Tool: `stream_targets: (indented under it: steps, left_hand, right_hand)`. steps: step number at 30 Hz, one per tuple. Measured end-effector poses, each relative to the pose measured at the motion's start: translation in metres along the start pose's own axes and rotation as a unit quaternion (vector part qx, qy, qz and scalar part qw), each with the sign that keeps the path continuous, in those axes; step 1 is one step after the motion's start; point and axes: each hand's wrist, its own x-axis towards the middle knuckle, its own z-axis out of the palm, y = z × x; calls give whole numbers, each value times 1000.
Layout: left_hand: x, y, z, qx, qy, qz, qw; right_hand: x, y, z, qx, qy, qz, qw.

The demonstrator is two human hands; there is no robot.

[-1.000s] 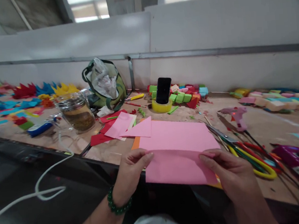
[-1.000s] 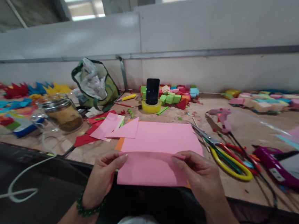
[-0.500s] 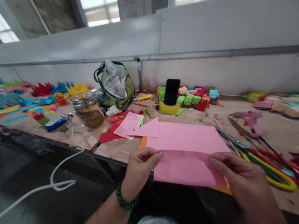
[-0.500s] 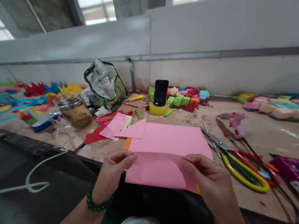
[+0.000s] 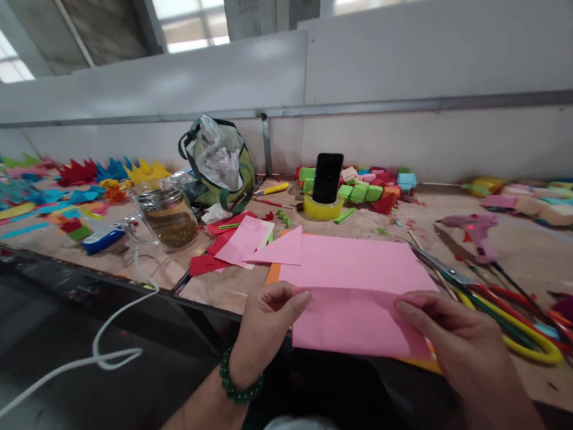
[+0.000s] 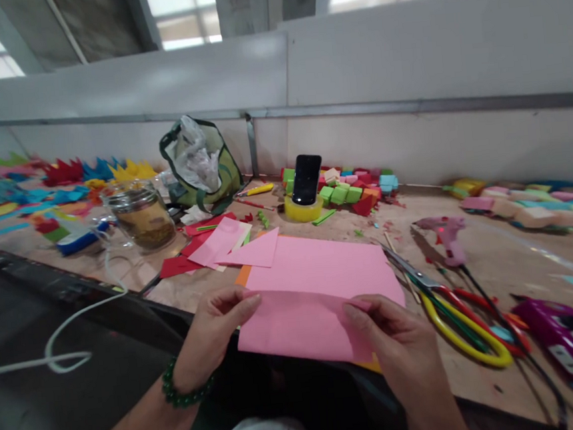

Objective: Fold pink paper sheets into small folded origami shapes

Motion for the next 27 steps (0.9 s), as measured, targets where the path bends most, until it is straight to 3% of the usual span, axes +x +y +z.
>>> stream_targets:
  steps: [5,9,12,17,20,23,27]
  left_hand:
    - [20,7,-1,108,-58,60,991]
    - [43,11,3,271,-70,129,951]
    - [60,10,8,427,-97,161,885]
    - [85,5,17,621,-187,195,736]
    - [93,0,19,658,-227,229,681]
    - [97,-3,20,653,-233,298,656]
    - [101,-2,22,564,-398,347,635]
  right_hand:
    - [14,-2,1,-23,-25,-19,999]
    - [28,1,2,-42,-31,-13,999]
    - [37,4,3,-131,-30,-34,990]
    - [43,5,10,-280,-37,-42,958]
    - [41,9,14,-324,-45,-28,944]
    - [39,15,16,-334,-52,-31,941]
    - [39,17,16,-345,-54,-35,937]
